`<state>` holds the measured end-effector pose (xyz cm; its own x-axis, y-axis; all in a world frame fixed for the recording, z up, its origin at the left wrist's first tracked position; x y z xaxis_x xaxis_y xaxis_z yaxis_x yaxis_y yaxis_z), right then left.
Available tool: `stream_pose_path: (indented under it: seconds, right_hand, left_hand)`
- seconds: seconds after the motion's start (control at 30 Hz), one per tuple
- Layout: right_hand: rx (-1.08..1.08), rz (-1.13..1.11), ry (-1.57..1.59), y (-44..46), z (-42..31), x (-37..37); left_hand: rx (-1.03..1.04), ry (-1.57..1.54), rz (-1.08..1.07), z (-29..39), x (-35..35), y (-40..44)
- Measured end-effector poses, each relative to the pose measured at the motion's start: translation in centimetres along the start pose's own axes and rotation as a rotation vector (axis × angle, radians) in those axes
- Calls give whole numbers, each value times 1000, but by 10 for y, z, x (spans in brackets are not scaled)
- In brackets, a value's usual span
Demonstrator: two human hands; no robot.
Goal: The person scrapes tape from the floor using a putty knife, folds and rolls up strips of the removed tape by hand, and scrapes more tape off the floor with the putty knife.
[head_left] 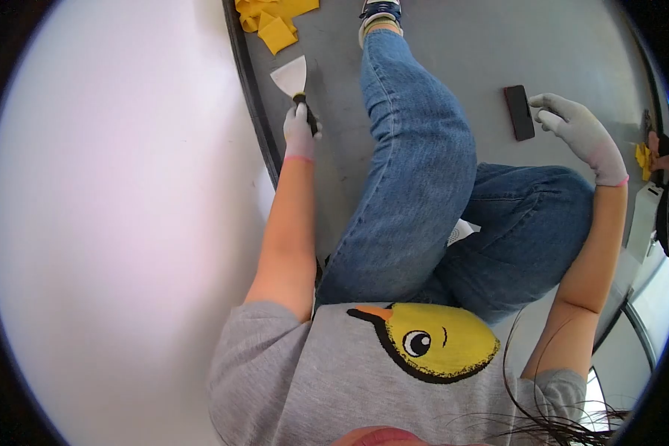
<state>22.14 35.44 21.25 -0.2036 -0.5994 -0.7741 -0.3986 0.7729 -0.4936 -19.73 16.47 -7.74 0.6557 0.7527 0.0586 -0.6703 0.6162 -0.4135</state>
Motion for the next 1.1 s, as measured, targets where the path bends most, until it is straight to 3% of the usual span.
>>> stream_pose_path:
  seconds: [0.13, 0.3, 0.33, 0.5, 0.73, 0.87, 0.93, 0.97, 1.1]
  right_hand:
    - [-19, -11, 3, -1, 25, 35]
    - [1, -39, 11, 3, 22, 43]
    - [1, -35, 21, 1, -15, 11]
    - [15, -25, 22, 2, -32, -7]
    - [43, -50, 0, 3, -34, -5]
    - [39, -48, 6, 4, -32, -3]
    - [23, -34, -7, 5, -30, -2]
    - [18, -24, -10, 5, -29, -2]
    - [0, -14, 6, 4, -31, -2]
  left_hand:
    - [-75, 26, -80, -89, -52, -93]
    - [-308, 59, 159, -178, -131, -190]
    - [-326, 68, 188, -140, -153, -186]
    - [-357, 97, 218, -123, -162, -164]
    - [-268, 112, 131, -33, -119, -10]
    - [-375, 205, 156, 10, -105, 62]
    - [-288, 122, 139, 37, -92, 67]
    - [-137, 148, 163, 52, -90, 70]
    - [53, 116, 88, 73, -75, 22]
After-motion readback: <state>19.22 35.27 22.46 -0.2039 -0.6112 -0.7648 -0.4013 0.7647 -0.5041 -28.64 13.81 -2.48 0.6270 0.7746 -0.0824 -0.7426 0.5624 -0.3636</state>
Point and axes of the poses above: each hand's wrist, its own y-axis towards the middle knuckle, its own x-axis out of the palm, z = x × y, the point moved 10 cm from there along y, towards the middle knuckle, and after that the axes turned 7 degrees about x, right-handed, at the moved point
